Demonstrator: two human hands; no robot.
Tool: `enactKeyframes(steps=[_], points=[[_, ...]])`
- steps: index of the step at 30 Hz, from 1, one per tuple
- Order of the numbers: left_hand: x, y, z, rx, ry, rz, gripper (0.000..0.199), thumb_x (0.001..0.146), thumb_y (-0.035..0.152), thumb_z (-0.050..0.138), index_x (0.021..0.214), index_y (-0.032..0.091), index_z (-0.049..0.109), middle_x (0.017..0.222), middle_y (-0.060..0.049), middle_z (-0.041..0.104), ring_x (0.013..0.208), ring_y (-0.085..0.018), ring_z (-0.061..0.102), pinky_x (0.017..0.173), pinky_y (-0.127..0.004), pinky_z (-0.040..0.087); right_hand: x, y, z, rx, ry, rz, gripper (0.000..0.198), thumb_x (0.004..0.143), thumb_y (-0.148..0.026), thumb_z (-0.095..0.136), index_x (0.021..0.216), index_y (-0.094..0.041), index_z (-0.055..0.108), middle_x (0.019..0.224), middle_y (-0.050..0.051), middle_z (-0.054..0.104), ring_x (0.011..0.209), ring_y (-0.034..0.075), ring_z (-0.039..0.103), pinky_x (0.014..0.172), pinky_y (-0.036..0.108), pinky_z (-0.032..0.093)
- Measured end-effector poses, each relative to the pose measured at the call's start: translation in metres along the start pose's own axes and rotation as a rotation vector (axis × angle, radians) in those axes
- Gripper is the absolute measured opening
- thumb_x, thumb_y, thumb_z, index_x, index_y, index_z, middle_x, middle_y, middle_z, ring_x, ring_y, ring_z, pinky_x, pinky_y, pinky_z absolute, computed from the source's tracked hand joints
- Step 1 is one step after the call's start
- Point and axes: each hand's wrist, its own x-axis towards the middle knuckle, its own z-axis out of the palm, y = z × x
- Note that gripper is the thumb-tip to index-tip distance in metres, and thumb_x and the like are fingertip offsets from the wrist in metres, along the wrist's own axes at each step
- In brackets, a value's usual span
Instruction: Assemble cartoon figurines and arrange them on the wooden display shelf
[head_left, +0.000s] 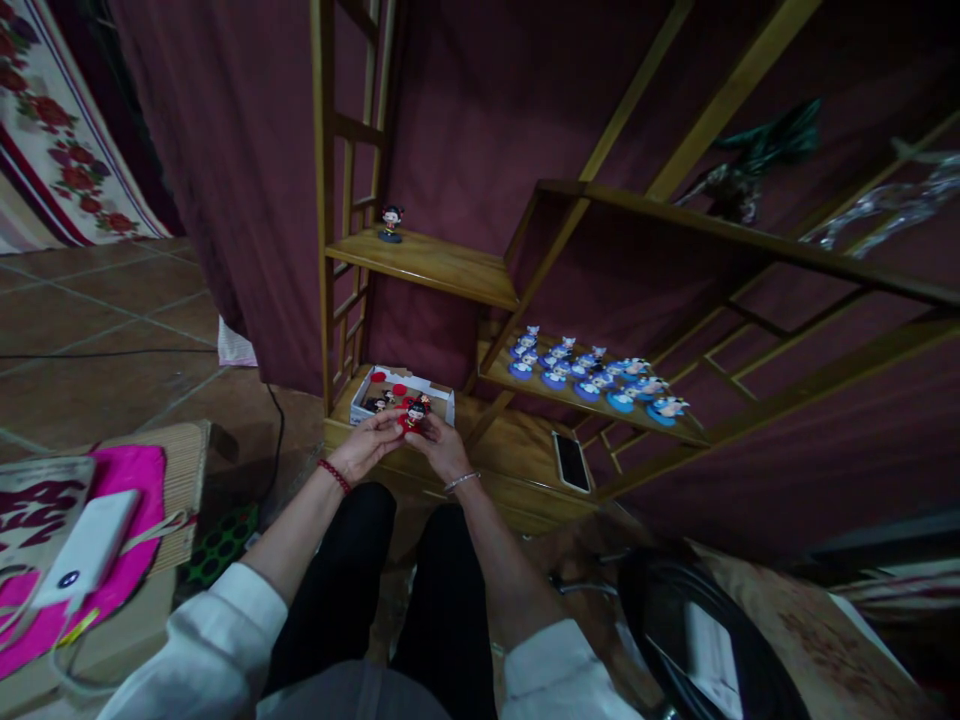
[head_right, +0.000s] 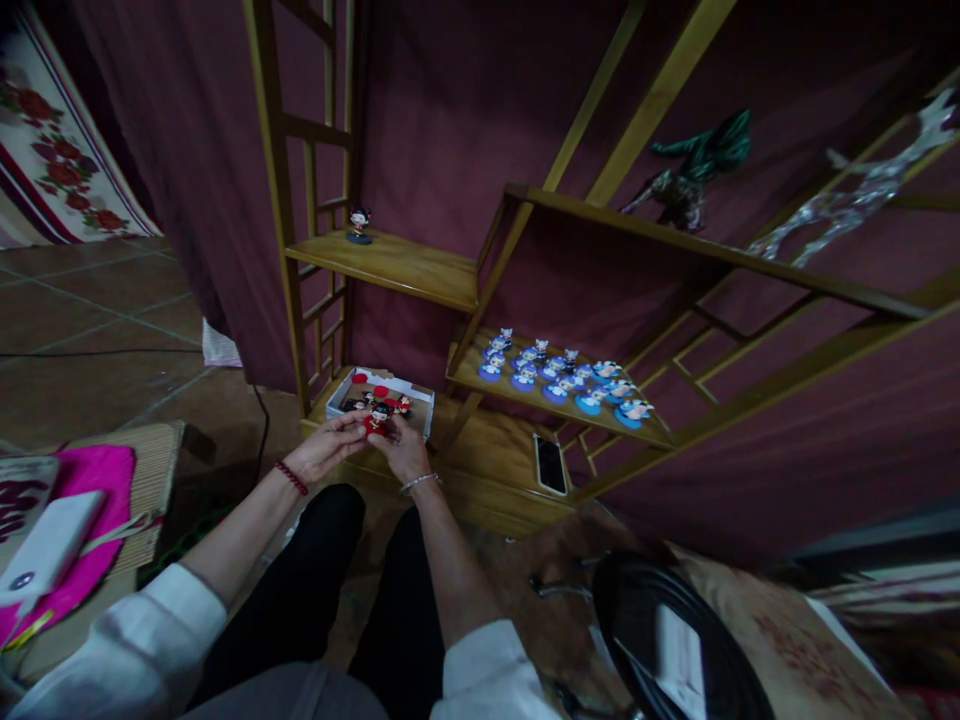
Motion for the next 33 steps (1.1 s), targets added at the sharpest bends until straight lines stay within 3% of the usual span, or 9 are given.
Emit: enactKeyframes(steps=[15, 33], points=[[0.000, 0.006, 0.014, 0.090, 0.018, 0.108, 0.033, 0.058, 0.012, 0.068, 0.090, 0.013, 0.057, 0.084, -0.006, 0.063, 0.074, -0.012, 0.058, 0.075, -0.027, 0.045, 0.002, -0.015, -0.006, 0.012, 0.034, 0.002, 0.030, 0.059, -0.024, 0.063, 0.088, -0.020, 0.054, 0.088, 0.002, 0.063, 0.083, 0.017, 0.059, 0.080, 0.033, 0.045], [-0.005, 0.026, 0.031, 0.294, 0.096, 0.238, 0.036, 0.054, 0.022, 0.070, 0.086, 0.012, 0.059, 0.079, -0.004, 0.062, 0.072, -0.012, 0.054, 0.074, -0.027, 0.041, 0.009, -0.034, -0.006, 0.096, 0.053, -0.032, 0.034, 0.056, -0.026, 0.067, 0.086, -0.019, 0.054, 0.090, 0.004, 0.064, 0.086, 0.017, 0.059, 0.085, 0.035, 0.043]])
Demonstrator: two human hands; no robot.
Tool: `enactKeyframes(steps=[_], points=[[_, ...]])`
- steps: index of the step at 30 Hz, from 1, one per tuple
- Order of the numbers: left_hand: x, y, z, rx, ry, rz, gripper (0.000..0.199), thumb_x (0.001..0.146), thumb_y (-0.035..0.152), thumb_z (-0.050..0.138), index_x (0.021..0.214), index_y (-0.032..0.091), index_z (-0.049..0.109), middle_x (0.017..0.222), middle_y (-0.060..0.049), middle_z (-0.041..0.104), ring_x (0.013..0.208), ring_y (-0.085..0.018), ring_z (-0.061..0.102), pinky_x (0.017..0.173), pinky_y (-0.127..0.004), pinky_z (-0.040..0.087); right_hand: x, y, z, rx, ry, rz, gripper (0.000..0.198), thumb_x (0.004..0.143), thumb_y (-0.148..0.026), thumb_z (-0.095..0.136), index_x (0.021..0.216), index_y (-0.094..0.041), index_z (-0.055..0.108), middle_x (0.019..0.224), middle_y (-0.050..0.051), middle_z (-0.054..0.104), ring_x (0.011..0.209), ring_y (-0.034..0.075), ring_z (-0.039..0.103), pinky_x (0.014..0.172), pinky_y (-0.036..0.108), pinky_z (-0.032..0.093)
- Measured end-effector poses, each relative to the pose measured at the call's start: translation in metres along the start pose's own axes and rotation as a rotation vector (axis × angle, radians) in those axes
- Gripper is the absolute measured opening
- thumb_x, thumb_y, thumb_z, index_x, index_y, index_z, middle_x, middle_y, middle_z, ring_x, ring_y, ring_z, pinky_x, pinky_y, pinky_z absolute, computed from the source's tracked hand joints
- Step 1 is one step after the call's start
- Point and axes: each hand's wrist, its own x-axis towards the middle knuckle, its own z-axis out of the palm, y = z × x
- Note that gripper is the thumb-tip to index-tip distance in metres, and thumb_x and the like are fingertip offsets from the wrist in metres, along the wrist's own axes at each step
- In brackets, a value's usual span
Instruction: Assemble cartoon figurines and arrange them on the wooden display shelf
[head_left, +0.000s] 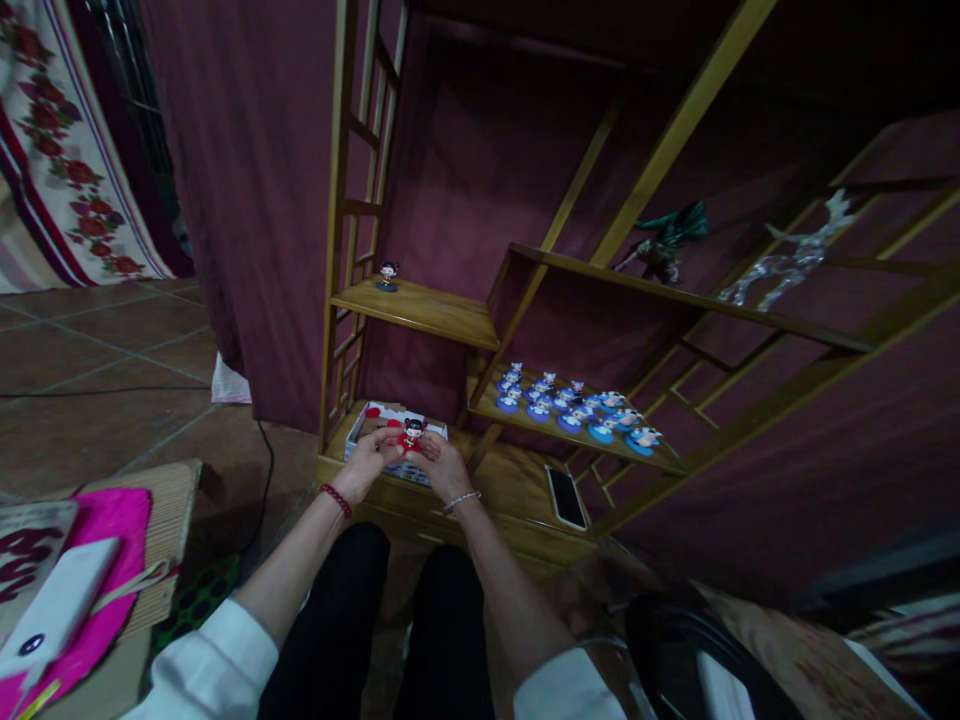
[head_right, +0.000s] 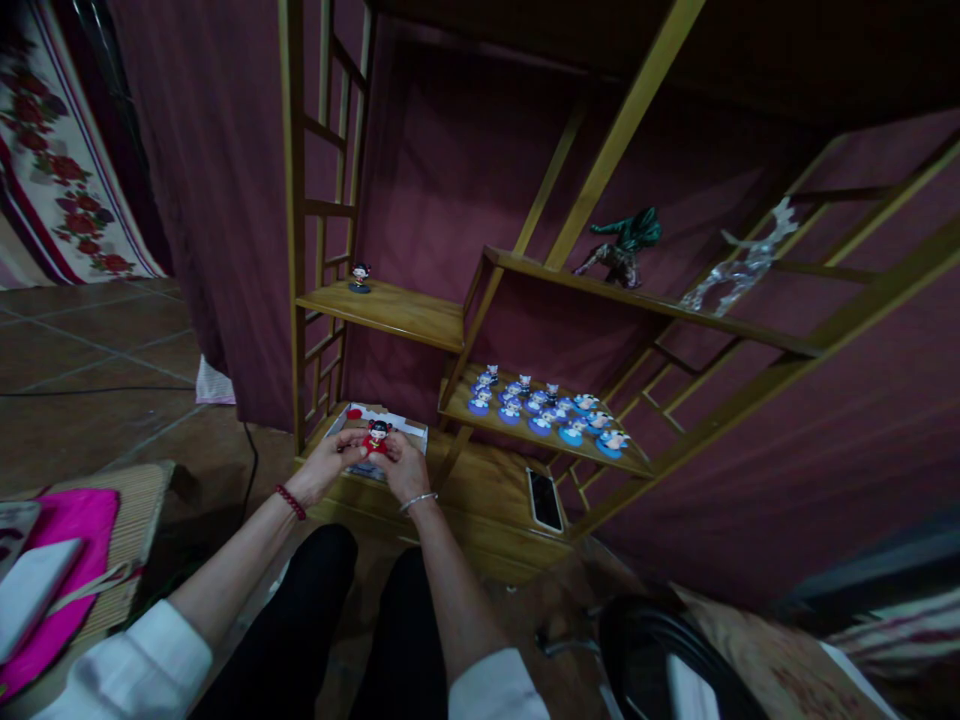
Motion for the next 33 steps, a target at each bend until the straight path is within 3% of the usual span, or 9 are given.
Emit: enactKeyframes(steps=[8, 17, 29, 33], points=[[0.004, 0.006, 0.000, 0.066, 0.008, 0.067, 0.035, 0.053, 0.018, 0.068, 0.087, 0.013, 0.060, 0.079, -0.004, 0.063, 0.072, -0.013, 0.055, 0.070, -0.026, 0.041, 0.005, -0.009, 0.001, -0.060, 0.021, -0.026, 0.035, 0.054, -0.031, 0.068, 0.085, -0.020, 0.055, 0.087, 0.003, 0.065, 0.085, 0.018, 0.059, 0.083, 0.036, 0.045], [0.005, 0.014, 0.003, 0.101, 0.068, 0.080, 0.026, 0.053, 0.011, 0.065, 0.078, 0.014, 0.059, 0.067, 0.000, 0.060, 0.064, -0.011, 0.053, 0.065, -0.024, 0.042, 0.011, -0.016, 0.001, -0.064, 0.007, -0.023, 0.034, 0.055, -0.026, 0.067, 0.086, -0.020, 0.056, 0.089, 0.004, 0.064, 0.086, 0.018, 0.059, 0.081, 0.035, 0.046], [0.010, 0.029, 0.006, 0.142, 0.033, 0.200, 0.025, 0.057, 0.016, 0.063, 0.082, 0.014, 0.058, 0.066, 0.000, 0.059, 0.062, -0.010, 0.053, 0.063, -0.023, 0.043, 0.023, -0.033, 0.001, -0.033, 0.000, -0.047, 0.035, 0.054, -0.021, 0.066, 0.087, -0.018, 0.055, 0.091, 0.006, 0.063, 0.088, 0.018, 0.058, 0.084, 0.036, 0.044], [0.015, 0.032, 0.005, 0.257, 0.046, 0.254, 0.027, 0.059, 0.020, 0.062, 0.086, 0.014, 0.058, 0.072, -0.002, 0.061, 0.067, -0.012, 0.055, 0.067, -0.026, 0.045, 0.026, -0.042, 0.000, -0.044, -0.012, -0.071, 0.036, 0.055, -0.022, 0.066, 0.089, -0.017, 0.055, 0.093, 0.007, 0.063, 0.089, 0.019, 0.058, 0.084, 0.036, 0.044]])
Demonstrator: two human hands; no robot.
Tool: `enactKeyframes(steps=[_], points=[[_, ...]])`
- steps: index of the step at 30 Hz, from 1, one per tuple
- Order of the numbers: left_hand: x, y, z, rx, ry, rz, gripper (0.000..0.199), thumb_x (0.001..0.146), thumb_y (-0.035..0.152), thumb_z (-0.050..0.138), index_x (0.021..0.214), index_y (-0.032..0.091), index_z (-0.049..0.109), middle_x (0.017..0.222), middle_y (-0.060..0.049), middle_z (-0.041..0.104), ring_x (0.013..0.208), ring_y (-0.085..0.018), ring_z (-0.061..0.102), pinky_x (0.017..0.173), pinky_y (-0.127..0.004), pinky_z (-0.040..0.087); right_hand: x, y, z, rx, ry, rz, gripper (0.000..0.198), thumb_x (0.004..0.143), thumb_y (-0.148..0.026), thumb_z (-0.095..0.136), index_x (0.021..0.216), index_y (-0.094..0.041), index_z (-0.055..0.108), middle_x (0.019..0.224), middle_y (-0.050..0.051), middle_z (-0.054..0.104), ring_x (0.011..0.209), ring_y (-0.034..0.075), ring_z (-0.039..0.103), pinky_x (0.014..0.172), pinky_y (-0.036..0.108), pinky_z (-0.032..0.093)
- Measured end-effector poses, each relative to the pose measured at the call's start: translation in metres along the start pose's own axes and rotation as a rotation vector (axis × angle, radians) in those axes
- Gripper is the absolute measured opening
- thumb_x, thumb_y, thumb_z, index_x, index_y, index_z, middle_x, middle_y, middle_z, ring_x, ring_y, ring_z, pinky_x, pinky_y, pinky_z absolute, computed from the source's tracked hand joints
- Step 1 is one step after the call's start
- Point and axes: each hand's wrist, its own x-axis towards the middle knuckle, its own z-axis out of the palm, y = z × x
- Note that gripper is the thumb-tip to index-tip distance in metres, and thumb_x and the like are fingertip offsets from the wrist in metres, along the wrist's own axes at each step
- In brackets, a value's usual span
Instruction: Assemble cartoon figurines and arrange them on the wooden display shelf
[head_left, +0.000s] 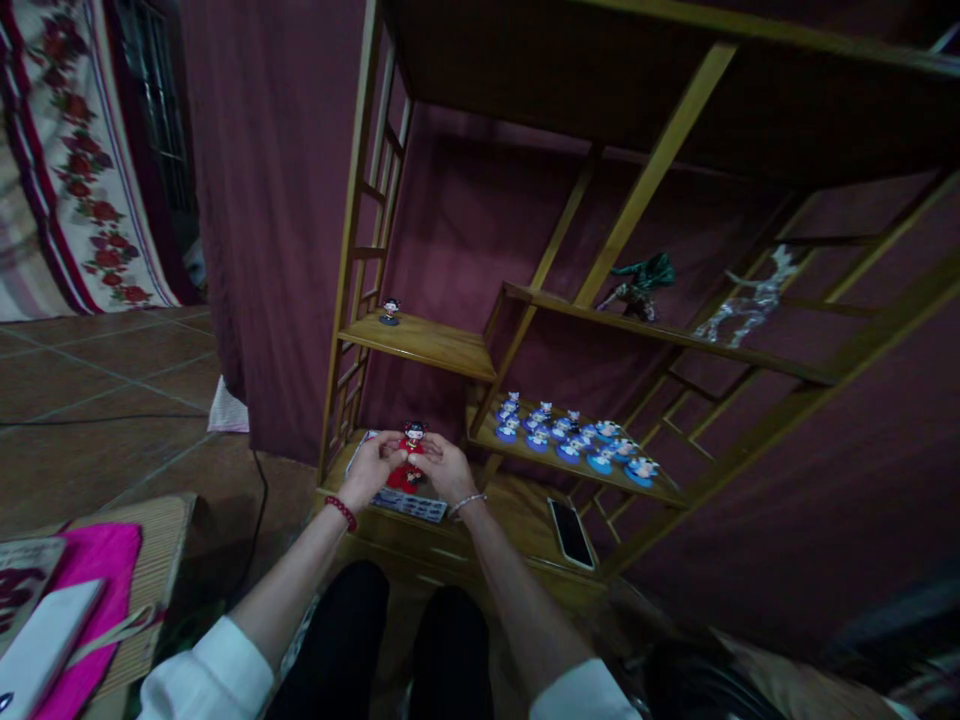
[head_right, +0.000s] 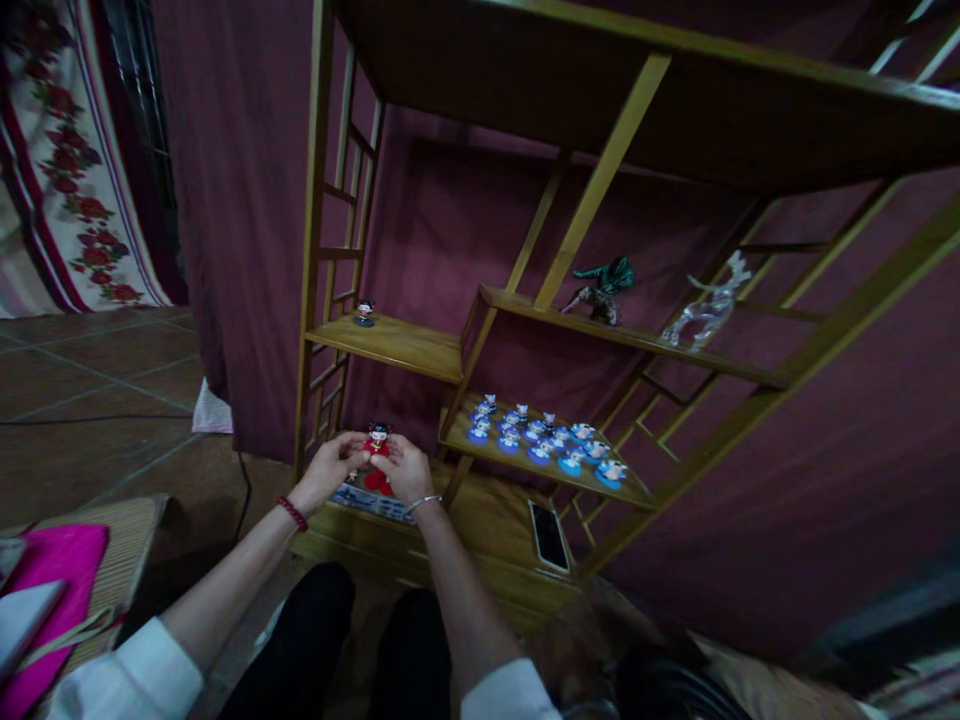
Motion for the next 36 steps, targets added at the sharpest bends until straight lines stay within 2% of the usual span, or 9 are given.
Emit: enactKeyframes(steps=[7, 14, 22, 36], points=[[0.005, 0.007, -0.002, 0.159, 0.046, 0.087, 0.027, 0.061, 0.023, 0.060, 0.086, 0.014, 0.058, 0.077, -0.004, 0.063, 0.068, -0.013, 0.056, 0.066, -0.027, 0.046, 0.006, -0.010, 0.000, -0.051, -0.012, -0.047, 0.036, 0.057, -0.023, 0.066, 0.090, -0.018, 0.056, 0.094, 0.005, 0.063, 0.089, 0.018, 0.058, 0.083, 0.035, 0.045], [0.008, 0.013, -0.004, 0.141, 0.074, 0.134, 0.028, 0.062, 0.026, 0.061, 0.087, 0.014, 0.059, 0.076, -0.004, 0.063, 0.068, -0.013, 0.057, 0.066, -0.026, 0.046, 0.014, -0.021, -0.001, -0.119, 0.009, -0.051, 0.038, 0.057, -0.027, 0.067, 0.091, -0.018, 0.056, 0.097, 0.006, 0.062, 0.090, 0.018, 0.058, 0.084, 0.036, 0.044], [0.017, 0.017, -0.005, 0.216, 0.061, 0.199, 0.024, 0.066, 0.027, 0.056, 0.088, 0.015, 0.057, 0.077, -0.003, 0.060, 0.069, -0.012, 0.055, 0.066, -0.025, 0.045, 0.019, -0.032, -0.002, -0.084, -0.003, -0.083, 0.036, 0.057, -0.025, 0.067, 0.090, -0.017, 0.056, 0.091, 0.006, 0.063, 0.087, 0.017, 0.058, 0.082, 0.034, 0.046], [0.018, 0.045, 0.000, 0.193, 0.053, 0.211, 0.022, 0.066, 0.024, 0.055, 0.085, 0.015, 0.055, 0.075, -0.003, 0.058, 0.067, -0.012, 0.054, 0.062, -0.024, 0.045, 0.029, -0.048, -0.006, -0.168, 0.001, -0.134, 0.034, 0.059, -0.023, 0.066, 0.091, -0.017, 0.056, 0.091, 0.006, 0.063, 0.084, 0.017, 0.059, 0.081, 0.033, 0.046]])
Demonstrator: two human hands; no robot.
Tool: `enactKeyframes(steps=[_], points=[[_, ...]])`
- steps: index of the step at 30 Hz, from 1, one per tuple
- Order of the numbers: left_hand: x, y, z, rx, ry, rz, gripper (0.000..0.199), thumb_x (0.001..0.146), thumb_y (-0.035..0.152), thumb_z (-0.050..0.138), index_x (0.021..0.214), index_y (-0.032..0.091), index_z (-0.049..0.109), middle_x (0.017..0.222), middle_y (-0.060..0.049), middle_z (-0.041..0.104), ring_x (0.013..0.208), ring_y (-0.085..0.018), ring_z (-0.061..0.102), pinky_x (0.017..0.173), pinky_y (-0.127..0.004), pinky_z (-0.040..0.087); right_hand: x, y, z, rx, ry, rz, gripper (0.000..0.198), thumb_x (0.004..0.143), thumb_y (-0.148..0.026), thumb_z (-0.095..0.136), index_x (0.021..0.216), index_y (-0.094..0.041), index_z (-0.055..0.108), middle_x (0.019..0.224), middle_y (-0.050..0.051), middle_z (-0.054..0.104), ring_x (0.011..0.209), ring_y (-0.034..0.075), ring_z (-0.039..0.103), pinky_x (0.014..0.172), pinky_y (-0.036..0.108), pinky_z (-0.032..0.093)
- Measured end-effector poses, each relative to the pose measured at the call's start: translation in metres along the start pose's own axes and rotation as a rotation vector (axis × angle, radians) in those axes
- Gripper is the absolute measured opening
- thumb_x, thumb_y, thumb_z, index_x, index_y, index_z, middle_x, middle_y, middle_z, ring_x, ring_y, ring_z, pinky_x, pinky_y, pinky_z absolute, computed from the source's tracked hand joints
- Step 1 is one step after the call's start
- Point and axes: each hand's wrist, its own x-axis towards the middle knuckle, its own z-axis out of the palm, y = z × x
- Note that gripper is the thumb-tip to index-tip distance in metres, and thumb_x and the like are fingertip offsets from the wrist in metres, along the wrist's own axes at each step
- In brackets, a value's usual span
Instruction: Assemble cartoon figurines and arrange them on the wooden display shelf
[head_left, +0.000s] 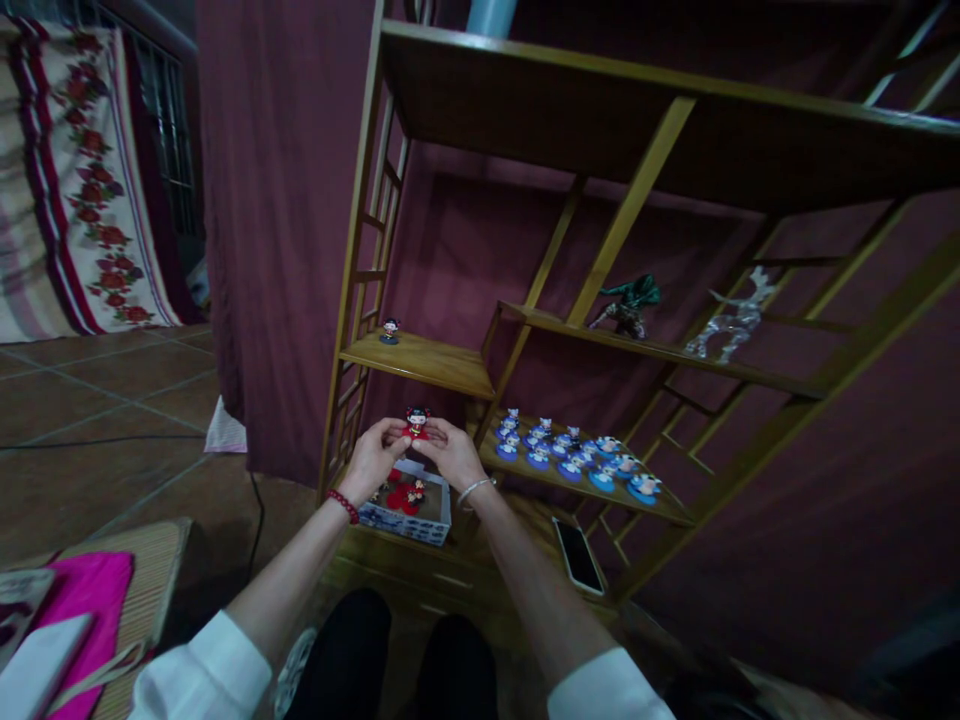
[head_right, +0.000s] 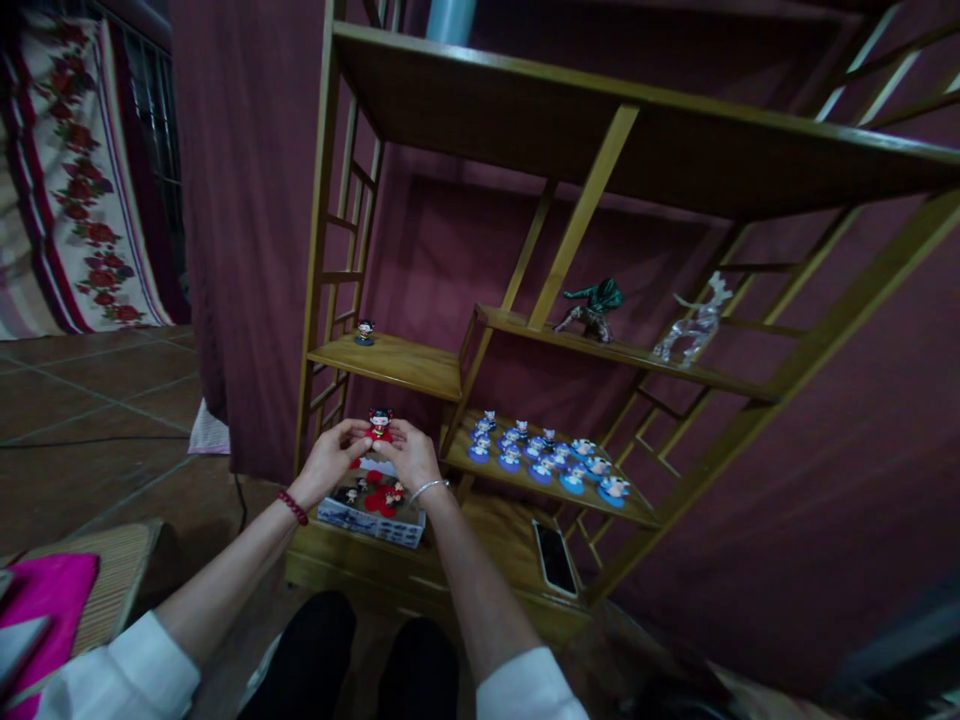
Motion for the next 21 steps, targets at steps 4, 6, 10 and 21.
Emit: enactKeyframes(steps=[4, 6, 10, 21], points=[[0.003, 0.005, 0.000, -0.023, 0.008, -0.013, 0.022, 0.065, 0.025, 0.056, 0.085, 0.015, 0.054, 0.076, -0.003, 0.058, 0.068, -0.012, 0.054, 0.061, -0.025, 0.045, 0.004, -0.004, -0.001, -0.037, 0.004, -0.016, 0.034, 0.060, -0.025, 0.066, 0.092, -0.017, 0.057, 0.091, 0.006, 0.064, 0.083, 0.017, 0.060, 0.080, 0.034, 0.047], [0.005, 0.007, -0.001, -0.017, 0.002, -0.006, 0.023, 0.066, 0.025, 0.056, 0.086, 0.015, 0.054, 0.076, -0.003, 0.058, 0.068, -0.012, 0.054, 0.061, -0.024, 0.046, 0.005, -0.007, -0.002, -0.051, 0.000, -0.023, 0.034, 0.061, -0.026, 0.065, 0.093, -0.017, 0.057, 0.091, 0.005, 0.064, 0.082, 0.017, 0.060, 0.080, 0.033, 0.047], [0.010, 0.009, -0.003, 0.025, 0.004, 0.050, 0.023, 0.067, 0.026, 0.055, 0.087, 0.015, 0.055, 0.077, -0.003, 0.058, 0.070, -0.012, 0.054, 0.064, -0.025, 0.045, 0.009, -0.014, -0.003, -0.054, 0.000, -0.028, 0.034, 0.060, -0.024, 0.065, 0.093, -0.017, 0.057, 0.092, 0.005, 0.064, 0.084, 0.017, 0.059, 0.079, 0.032, 0.047], [0.024, 0.024, -0.007, 0.117, 0.035, 0.157, 0.021, 0.069, 0.027, 0.054, 0.086, 0.016, 0.056, 0.078, -0.003, 0.061, 0.072, -0.013, 0.056, 0.068, -0.026, 0.044, 0.024, -0.031, -0.006, -0.084, 0.037, -0.063, 0.033, 0.059, -0.024, 0.066, 0.091, -0.017, 0.057, 0.090, 0.006, 0.064, 0.083, 0.016, 0.060, 0.077, 0.031, 0.048]])
